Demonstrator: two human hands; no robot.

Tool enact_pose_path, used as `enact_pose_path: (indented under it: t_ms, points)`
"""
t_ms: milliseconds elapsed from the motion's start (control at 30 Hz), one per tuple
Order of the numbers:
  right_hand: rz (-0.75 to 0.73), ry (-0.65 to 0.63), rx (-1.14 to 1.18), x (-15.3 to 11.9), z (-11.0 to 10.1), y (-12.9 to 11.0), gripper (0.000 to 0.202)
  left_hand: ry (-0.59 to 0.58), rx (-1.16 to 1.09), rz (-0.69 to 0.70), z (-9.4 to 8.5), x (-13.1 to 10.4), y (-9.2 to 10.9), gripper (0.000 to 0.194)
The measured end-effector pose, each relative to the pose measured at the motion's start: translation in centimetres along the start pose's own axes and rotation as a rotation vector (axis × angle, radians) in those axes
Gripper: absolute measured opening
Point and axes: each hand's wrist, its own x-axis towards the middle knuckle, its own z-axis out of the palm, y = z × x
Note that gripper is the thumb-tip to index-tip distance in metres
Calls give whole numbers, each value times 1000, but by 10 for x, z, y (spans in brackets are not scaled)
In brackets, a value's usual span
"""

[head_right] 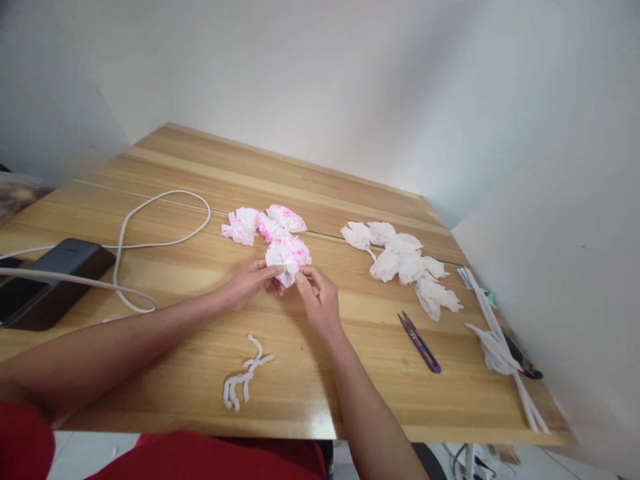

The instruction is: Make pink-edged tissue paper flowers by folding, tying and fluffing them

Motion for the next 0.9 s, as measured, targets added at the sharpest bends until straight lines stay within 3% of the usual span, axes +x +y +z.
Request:
enact_pose_path:
  t_ms: [100, 167, 233, 400, 567, 733, 900]
  points:
    - [-104, 10, -163, -3, 3, -4, 18, -16, 29, 20, 0, -1, 0, 42]
    - [-85, 51, -215, -3, 5, -1, 17, -31, 58, 28, 1, -1, 1, 42]
    - [24, 83, -146, -1, 5, 4, 20, -35, 76, 26, 1, -1, 1, 41]
    - [271, 92, 294, 6, 2, 15, 24, 60, 53, 41, -2, 2, -2, 37]
    - [242, 85, 283, 5, 2, 13, 23, 85, 232, 108, -1, 1, -2, 44]
    - [231, 59, 220, 4, 3, 12, 23, 103, 494, 28, 1, -3, -4, 46]
    - [293, 90, 361, 5, 2, 11, 24, 89, 420, 39, 3, -2, -5, 39]
